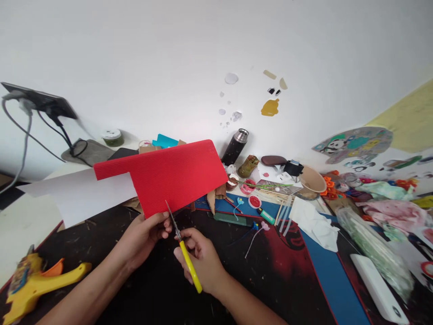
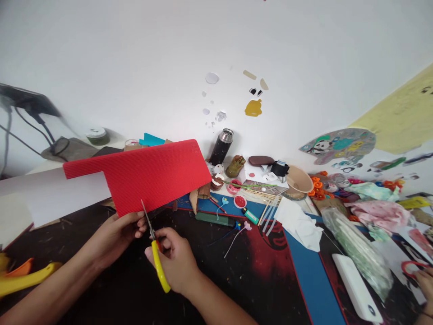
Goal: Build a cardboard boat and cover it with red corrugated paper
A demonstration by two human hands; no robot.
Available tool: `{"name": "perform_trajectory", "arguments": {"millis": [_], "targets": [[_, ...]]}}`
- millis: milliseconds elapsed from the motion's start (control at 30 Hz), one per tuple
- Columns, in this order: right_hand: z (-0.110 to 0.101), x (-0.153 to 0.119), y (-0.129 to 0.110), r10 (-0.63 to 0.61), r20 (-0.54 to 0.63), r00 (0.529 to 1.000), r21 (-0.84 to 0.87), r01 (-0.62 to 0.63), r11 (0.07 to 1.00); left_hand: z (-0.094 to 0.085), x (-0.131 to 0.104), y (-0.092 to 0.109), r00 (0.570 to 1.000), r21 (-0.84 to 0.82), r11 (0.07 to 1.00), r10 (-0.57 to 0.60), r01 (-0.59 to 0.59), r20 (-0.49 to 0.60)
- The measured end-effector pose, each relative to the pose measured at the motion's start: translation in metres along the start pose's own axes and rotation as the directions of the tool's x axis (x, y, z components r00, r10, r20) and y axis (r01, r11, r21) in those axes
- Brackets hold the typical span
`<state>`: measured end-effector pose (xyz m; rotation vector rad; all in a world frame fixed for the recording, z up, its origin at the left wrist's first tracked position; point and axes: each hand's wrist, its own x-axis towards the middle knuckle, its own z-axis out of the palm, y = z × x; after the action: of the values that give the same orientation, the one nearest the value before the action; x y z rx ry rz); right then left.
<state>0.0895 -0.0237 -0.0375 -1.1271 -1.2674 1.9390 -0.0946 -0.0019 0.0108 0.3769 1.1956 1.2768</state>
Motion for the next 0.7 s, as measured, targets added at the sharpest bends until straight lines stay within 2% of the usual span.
{"name": "perform_trajectory", "arguments": {"millis": [300, 467, 567, 700], "targets": [[-0.001, 0.000, -0.002, 0.008, -0.023, 1.000, -0.019, -0.008, 1.000, -0.001, 0.000, 0.000, 1.000, 0.010, 1.000, -0.002, 0.002, 0.013], [-0.002, 0.000, 0.000, 0.005, -0.029, 1.000, -0.028, -0.005, 1.000, -0.005, -0.001, 0.007, 0.999, 0.069, 0.998, 0.010, -0.014, 0.051], [-0.002, 0.001, 0.002, 0.006, -0.031, 1.000, -0.022, -0.007, 1.000, -0.011, -0.001, 0.014, 0.997, 0.156, 0.985, 0.070, -0.076, 0.043], [-0.001, 0.001, 0.001, 0.006, -0.034, 0.999, -0.004, -0.006, 1.000, -0.022, 0.005, 0.022, 0.969, 0.322, 0.920, 0.245, -0.225, -0.025]]}}
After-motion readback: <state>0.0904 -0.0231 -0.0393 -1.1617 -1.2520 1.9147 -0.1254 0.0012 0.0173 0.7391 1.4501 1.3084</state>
